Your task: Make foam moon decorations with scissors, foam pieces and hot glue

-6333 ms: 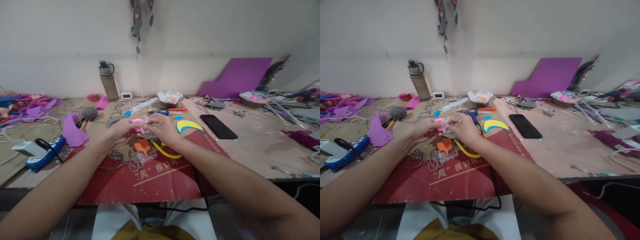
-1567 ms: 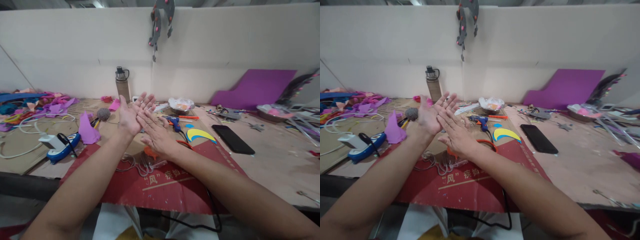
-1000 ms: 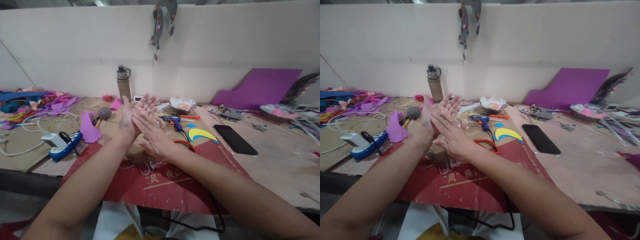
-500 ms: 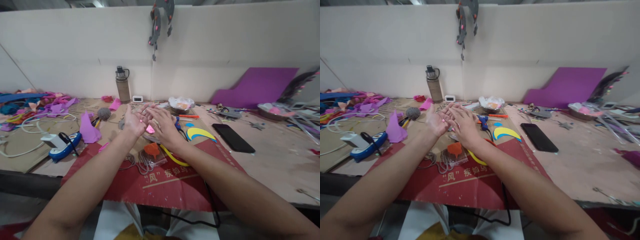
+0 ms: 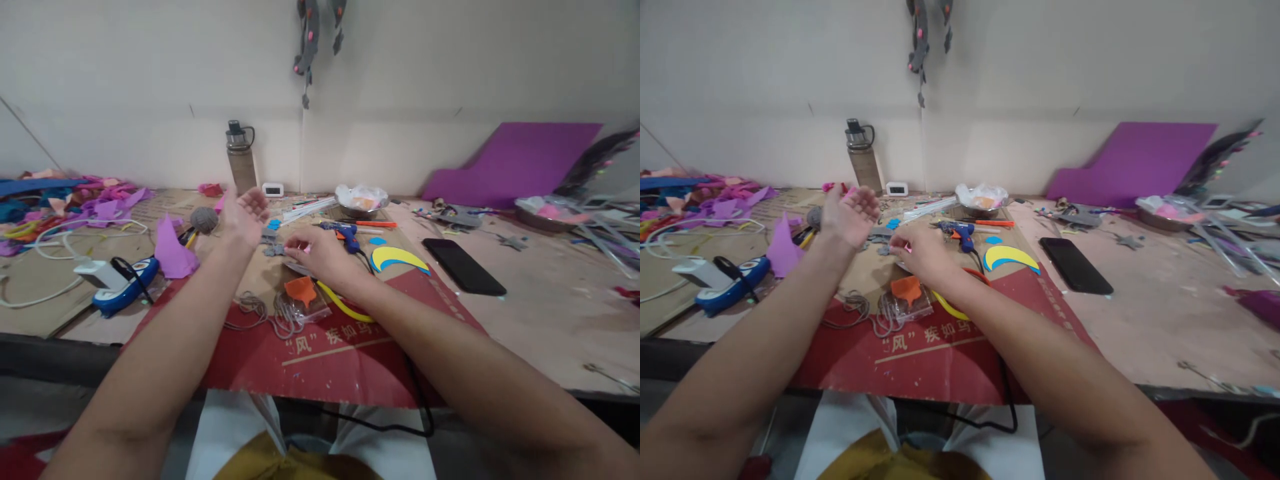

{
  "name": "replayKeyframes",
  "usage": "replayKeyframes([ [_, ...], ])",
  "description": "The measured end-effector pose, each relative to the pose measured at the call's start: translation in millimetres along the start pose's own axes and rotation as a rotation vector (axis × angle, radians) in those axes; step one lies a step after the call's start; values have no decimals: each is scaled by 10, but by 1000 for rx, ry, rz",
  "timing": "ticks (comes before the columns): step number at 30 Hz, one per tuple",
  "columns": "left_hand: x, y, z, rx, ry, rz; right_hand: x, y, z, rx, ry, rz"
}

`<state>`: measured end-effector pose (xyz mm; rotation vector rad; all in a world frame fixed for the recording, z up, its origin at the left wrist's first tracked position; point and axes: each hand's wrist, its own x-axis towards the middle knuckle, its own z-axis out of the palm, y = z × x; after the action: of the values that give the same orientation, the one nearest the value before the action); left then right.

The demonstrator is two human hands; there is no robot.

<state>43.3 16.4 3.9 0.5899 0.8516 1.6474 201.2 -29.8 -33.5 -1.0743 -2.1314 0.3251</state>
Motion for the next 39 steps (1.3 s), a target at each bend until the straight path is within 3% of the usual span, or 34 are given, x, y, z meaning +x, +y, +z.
replayKeyframes([
  [3, 108, 123, -78, -29, 95, 44, -12, -17, 87, -74, -176, -28],
  [8, 84, 45, -53, 40, 28, 16, -36, -77, 186, -204, -256, -37],
  [16, 77, -92, -40, 130, -48, 36, -41, -5, 226, -176, -200, -88],
  [26, 32, -147, -28, 217, -99, 68, -47, -114, 198, -207, -294, -27],
  [39, 16, -194, -26, 338, -160, 90, -57, -30, 253, -289, -229, -113],
])
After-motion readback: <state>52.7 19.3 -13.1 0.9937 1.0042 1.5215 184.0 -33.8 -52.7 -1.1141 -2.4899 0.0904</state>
